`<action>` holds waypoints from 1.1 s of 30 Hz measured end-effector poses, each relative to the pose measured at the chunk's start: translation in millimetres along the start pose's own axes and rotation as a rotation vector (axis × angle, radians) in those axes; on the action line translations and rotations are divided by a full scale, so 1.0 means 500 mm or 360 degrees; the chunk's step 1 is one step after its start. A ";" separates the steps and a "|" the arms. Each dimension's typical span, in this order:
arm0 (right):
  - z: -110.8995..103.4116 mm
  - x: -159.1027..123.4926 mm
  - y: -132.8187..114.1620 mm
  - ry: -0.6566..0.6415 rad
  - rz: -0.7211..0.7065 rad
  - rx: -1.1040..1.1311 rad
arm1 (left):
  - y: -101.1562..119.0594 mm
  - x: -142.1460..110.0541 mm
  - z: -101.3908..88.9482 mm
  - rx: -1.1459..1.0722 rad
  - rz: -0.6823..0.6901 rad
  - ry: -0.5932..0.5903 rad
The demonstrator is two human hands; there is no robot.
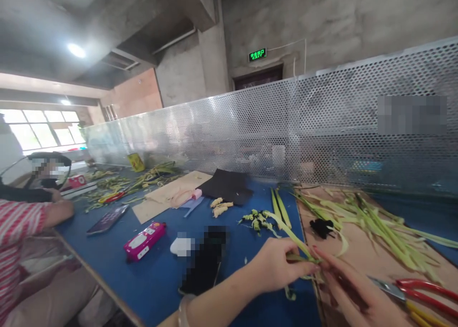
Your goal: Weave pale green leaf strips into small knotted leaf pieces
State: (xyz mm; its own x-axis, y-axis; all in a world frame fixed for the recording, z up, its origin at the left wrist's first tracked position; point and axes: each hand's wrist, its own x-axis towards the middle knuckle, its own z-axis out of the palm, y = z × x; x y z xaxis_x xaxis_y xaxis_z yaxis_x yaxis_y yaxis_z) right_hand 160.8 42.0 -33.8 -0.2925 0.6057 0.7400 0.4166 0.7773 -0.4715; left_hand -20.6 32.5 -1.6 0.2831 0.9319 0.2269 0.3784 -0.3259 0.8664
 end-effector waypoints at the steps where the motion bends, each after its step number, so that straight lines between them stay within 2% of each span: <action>1: -0.002 0.002 -0.001 -0.0004 -0.0017 -0.0021 | 0.001 0.000 0.000 -0.0047 0.0022 -0.0014; 7: 0.000 -0.001 0.003 -0.0103 0.0202 0.0117 | -0.002 0.001 -0.003 -0.0099 0.0122 -0.0015; 13: 0.013 -0.011 0.022 -0.0132 0.0371 0.0297 | -0.002 0.003 -0.002 -0.0187 0.0012 -0.0007; 23: 0.024 -0.005 0.010 -0.0005 0.0402 0.0197 | -0.004 0.010 0.006 -0.0497 -0.0124 -0.0066; 28: 0.023 0.001 -0.010 -0.0037 0.0528 0.0314 | 0.008 0.011 0.001 -0.0273 -0.0156 -0.0019; 33: 0.030 0.000 -0.022 -0.0055 0.0525 0.0348 | 0.009 0.010 0.002 -0.0025 0.0076 0.0122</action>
State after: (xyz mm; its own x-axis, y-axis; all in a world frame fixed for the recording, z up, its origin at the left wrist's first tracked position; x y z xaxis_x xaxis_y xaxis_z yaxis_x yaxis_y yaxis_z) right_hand 143.3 36.2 -35.7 -0.2038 0.8315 0.5168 0.3013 0.5555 -0.7750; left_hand -16.4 35.2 3.0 0.2318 0.9250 0.3010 0.3522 -0.3682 0.8604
